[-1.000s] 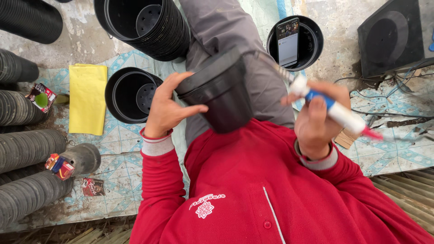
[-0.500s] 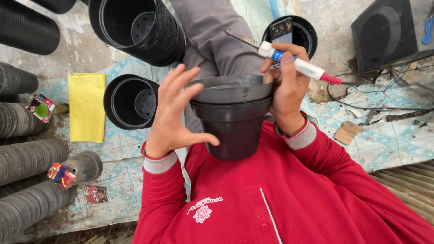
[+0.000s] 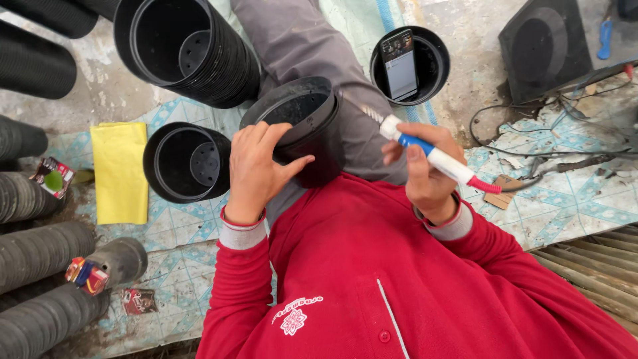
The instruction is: The person uses a soldering iron to melt holes into the sides of black plastic pots. They hold each pot with one hand and apply the hot tip with the other, rotating the pot to create multiple holes before setting it aside.
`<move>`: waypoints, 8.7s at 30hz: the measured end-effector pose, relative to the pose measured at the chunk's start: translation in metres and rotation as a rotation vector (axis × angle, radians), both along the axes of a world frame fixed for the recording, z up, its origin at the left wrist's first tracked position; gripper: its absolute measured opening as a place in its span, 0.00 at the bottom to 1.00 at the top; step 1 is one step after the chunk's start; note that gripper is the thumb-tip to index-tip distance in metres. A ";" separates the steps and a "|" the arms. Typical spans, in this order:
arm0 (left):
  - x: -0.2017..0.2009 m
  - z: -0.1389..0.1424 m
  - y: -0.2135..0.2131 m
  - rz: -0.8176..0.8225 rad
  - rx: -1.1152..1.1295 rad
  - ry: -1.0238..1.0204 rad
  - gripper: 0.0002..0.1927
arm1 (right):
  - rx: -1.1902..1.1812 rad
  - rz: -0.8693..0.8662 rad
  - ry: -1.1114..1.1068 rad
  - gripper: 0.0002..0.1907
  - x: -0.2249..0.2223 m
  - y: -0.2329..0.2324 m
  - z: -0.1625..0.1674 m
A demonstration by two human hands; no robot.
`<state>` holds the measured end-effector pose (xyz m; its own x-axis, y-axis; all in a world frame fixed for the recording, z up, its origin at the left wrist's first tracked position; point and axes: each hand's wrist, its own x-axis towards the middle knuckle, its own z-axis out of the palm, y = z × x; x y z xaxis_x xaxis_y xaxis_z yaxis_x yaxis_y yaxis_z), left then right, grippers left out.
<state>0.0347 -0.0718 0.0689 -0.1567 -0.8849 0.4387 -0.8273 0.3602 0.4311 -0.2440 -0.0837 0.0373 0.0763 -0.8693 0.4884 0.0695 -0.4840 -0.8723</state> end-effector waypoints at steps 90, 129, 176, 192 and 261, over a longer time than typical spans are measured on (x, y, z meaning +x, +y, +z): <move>0.128 0.040 -0.048 0.278 -0.605 -0.266 0.14 | 0.030 -0.085 -0.327 0.17 -0.037 0.011 0.004; 0.106 -0.052 0.088 0.515 -0.097 -0.305 0.12 | 0.100 0.066 -0.327 0.12 -0.029 0.005 -0.003; 0.146 -0.118 0.073 0.354 -0.127 -0.310 0.08 | 0.281 0.244 -0.457 0.12 -0.032 0.003 -0.013; 0.137 -0.084 0.096 0.584 -0.387 -0.278 0.12 | 0.276 0.223 -0.474 0.13 -0.035 0.003 -0.013; -0.007 -0.044 0.024 0.200 -0.239 0.073 0.33 | -0.054 0.186 -0.287 0.15 0.012 -0.016 -0.037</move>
